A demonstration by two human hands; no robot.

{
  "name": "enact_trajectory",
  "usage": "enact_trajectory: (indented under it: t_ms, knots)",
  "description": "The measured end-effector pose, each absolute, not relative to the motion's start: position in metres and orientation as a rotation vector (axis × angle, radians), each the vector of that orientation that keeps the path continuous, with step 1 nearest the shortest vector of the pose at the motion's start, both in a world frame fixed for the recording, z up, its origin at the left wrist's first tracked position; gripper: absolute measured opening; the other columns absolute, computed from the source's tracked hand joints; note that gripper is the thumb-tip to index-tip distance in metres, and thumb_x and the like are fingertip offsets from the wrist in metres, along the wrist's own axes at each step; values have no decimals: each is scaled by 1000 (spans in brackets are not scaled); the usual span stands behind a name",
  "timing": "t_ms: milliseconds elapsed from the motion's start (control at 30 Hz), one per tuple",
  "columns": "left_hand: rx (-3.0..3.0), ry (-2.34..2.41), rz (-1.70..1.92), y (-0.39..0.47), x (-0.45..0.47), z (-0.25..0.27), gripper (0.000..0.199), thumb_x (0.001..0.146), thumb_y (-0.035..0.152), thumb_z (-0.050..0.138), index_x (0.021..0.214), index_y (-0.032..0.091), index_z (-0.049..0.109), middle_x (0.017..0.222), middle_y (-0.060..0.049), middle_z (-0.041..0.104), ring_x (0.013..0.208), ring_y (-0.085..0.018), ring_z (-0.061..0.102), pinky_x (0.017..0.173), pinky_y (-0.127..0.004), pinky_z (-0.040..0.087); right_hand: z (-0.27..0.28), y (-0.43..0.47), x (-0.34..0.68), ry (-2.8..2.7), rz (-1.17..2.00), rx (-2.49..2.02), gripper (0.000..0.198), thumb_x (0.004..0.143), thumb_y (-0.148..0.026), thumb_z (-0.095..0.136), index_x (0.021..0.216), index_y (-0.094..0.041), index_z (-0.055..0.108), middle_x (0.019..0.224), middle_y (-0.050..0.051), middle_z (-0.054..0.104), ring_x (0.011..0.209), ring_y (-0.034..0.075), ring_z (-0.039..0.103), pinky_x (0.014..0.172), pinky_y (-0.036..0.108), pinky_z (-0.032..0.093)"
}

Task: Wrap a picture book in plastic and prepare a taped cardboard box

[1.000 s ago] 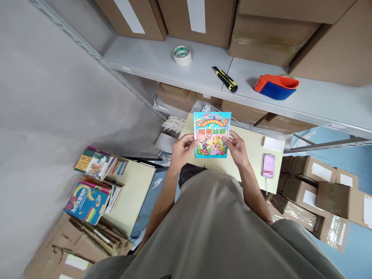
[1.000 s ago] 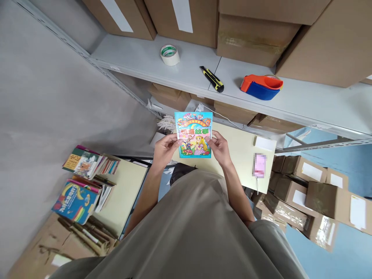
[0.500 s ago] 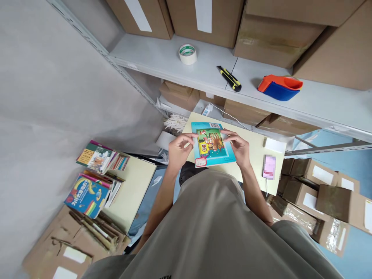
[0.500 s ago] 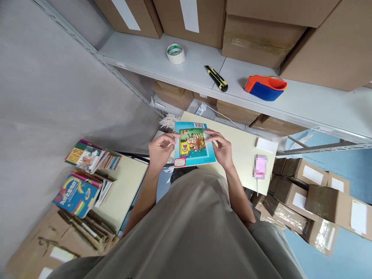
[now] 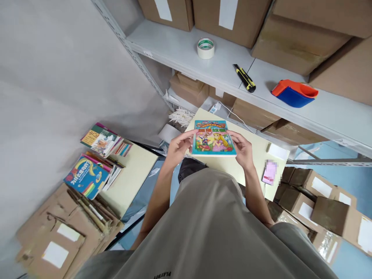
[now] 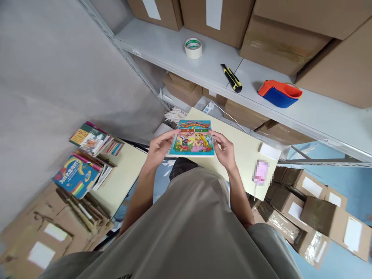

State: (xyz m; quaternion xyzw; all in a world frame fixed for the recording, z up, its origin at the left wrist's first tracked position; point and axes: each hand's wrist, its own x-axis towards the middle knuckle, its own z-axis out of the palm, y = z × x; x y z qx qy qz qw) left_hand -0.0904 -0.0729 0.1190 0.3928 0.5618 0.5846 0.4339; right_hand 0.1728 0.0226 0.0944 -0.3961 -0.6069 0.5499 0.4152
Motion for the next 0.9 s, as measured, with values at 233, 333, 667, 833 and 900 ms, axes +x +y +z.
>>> enact_trajectory:
  t_ms: [233, 333, 667, 833, 900]
  knots:
    - [783, 1601, 1537, -98, -99, 114, 67, 84, 84, 93, 73, 20, 76, 58, -2, 69, 47, -12, 59, 47, -25, 48, 96, 30, 129, -1606, 1505, -999, 61, 96, -86, 79, 85, -26, 75, 65, 3, 78, 58, 21, 71, 65, 37, 64]
    - [672, 1666, 1568, -118, -105, 113, 73, 81, 88, 92, 66, 21, 68, 54, -1, 65, 42, -11, 56, 42, -25, 44, 94, 31, 106, -1685, 1622, -933, 65, 95, -89, 79, 80, -26, 72, 59, 2, 74, 52, 19, 65, 59, 34, 59]
    - [410, 1876, 1697, -195, -118, 101, 75, 78, 93, 91, 81, 19, 75, 58, -1, 70, 47, -13, 62, 46, -24, 49, 87, 9, 42, -1857, 1939, -707, 66, 92, -89, 82, 79, -25, 68, 65, 3, 79, 52, 15, 59, 57, 30, 52]
    - [396, 1911, 1721, -212, -118, 100, 78, 85, 96, 81, 89, 18, 80, 78, -10, 84, 62, -20, 77, 51, -26, 55, 86, 5, 35, -1881, 2013, -660, 63, 97, -87, 78, 85, -26, 69, 81, 5, 86, 53, 14, 62, 51, 29, 44]
    - [414, 1893, 1699, -214, -119, 101, 82, 94, 98, 69, 89, 16, 83, 88, -14, 87, 69, -22, 80, 52, -27, 55, 85, 8, 39, -1874, 2005, -663, 63, 101, -88, 71, 91, -26, 73, 82, 5, 85, 53, 15, 63, 51, 30, 43]
